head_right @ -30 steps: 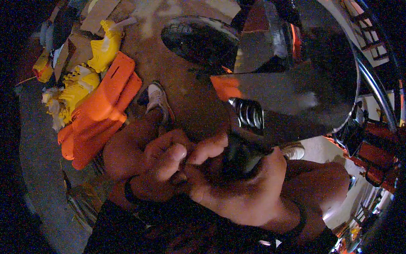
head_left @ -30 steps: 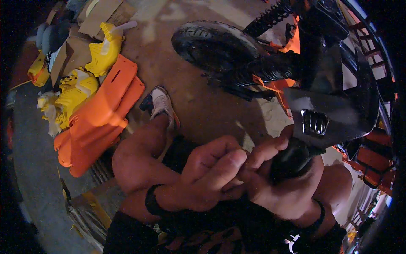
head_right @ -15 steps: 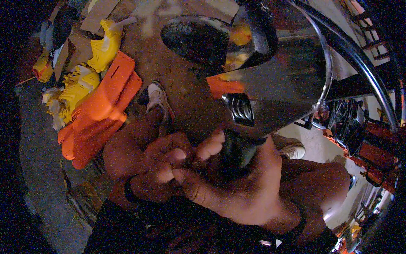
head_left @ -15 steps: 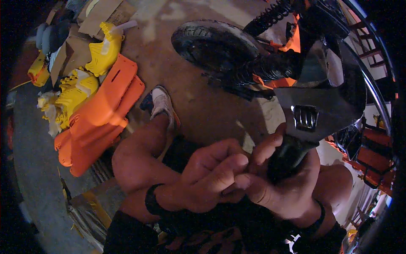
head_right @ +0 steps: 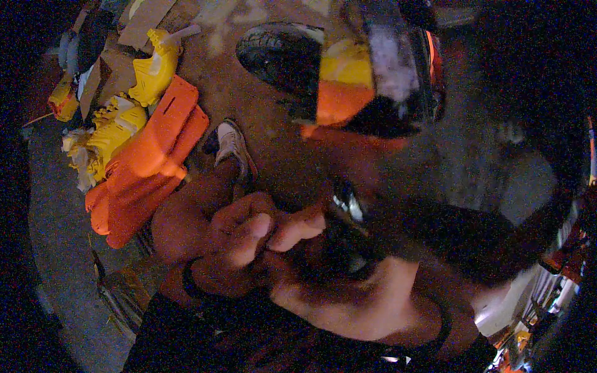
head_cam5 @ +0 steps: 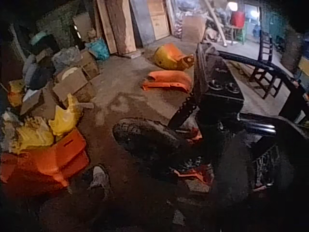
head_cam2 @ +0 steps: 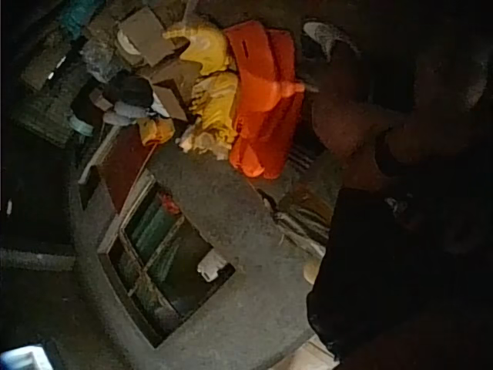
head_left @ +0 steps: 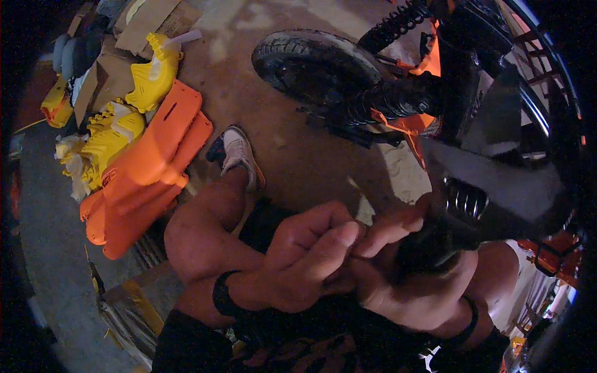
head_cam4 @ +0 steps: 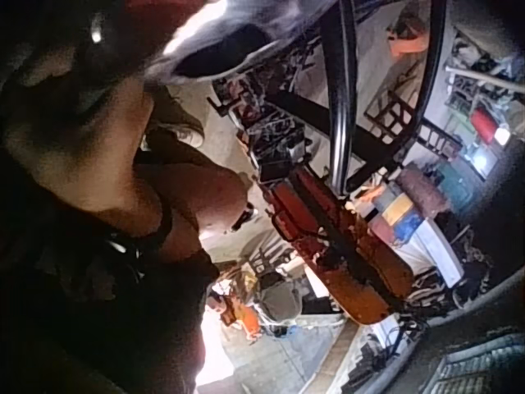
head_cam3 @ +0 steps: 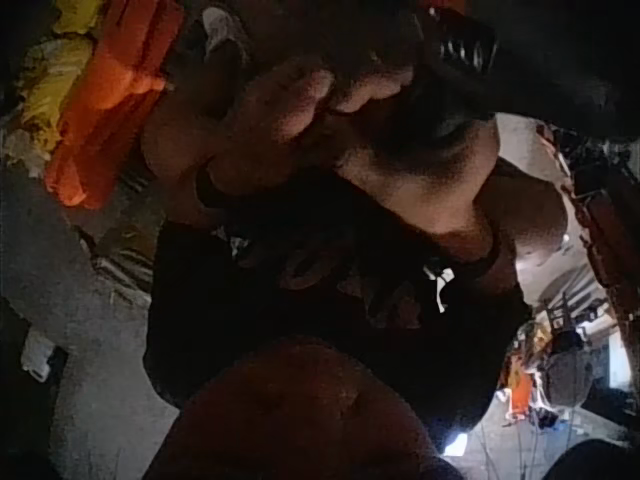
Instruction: Tighten a nut on a motorcycle frame using an adjustable wrench.
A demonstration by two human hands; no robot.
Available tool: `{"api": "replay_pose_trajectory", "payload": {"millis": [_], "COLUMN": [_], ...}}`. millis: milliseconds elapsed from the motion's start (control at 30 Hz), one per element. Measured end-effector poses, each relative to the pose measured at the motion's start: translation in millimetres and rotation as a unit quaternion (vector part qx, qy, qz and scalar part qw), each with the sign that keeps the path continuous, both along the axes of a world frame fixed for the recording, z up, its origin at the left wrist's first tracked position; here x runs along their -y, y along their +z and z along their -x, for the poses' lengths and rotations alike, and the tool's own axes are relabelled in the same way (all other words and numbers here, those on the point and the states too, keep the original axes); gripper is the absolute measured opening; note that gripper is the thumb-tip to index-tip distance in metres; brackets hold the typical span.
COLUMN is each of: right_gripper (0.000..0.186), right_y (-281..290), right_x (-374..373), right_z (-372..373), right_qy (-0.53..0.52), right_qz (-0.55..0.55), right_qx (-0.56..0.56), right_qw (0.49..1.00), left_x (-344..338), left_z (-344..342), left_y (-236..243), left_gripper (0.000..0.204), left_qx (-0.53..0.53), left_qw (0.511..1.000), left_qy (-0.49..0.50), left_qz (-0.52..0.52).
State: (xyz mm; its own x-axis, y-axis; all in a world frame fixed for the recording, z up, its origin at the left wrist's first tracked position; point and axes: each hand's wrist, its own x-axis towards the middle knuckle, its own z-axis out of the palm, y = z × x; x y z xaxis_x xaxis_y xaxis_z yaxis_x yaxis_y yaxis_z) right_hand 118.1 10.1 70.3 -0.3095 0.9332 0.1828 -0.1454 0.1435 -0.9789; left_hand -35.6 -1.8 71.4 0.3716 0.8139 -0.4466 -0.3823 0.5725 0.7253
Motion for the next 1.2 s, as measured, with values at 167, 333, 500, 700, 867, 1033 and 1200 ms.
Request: {"api": "replay_pose_trajectory", "payload": {"millis": [167,333,500,700,867,1033,1200], "right_gripper": [0.055,0.053,0.051,0.048,0.045,0.043,0.051], "right_y": [2,3,6,6,8,6,-2], "right_x": [3,3,4,3,3,3,2], "right_z": [0,-1,-1,0,-1,1,-2], "right_qy": [-0.001,-0.007,-0.009,-0.013,-0.015,-0.016,-0.008], "right_qz": [0.012,0.034,0.051,0.073,0.097,0.107,0.048], "right_qx": [0.016,0.022,0.026,0.028,0.028,0.033,0.079], "right_qw": [1.0,0.999,0.998,0.997,0.995,0.994,0.996], "left_x": [-1,0,5,-1,-6,-5,-3], "left_z": [-6,-1,0,-5,-1,-1,0], "left_y": [3,-4,-10,-1,-3,-1,-2], "left_gripper": [0.016,0.015,0.014,0.014,0.015,0.014,0.015], "left_qx": [-0.044,-0.031,-0.034,-0.18,-0.23,-0.152,-0.058], "left_qw": [0.998,0.998,0.998,0.975,0.951,0.98,0.995], "left_qy": [0.027,0.001,-0.005,0.013,-0.015,-0.025,-0.023], "left_qz": [-0.036,-0.055,-0.049,-0.131,-0.207,-0.127,-0.075]}}
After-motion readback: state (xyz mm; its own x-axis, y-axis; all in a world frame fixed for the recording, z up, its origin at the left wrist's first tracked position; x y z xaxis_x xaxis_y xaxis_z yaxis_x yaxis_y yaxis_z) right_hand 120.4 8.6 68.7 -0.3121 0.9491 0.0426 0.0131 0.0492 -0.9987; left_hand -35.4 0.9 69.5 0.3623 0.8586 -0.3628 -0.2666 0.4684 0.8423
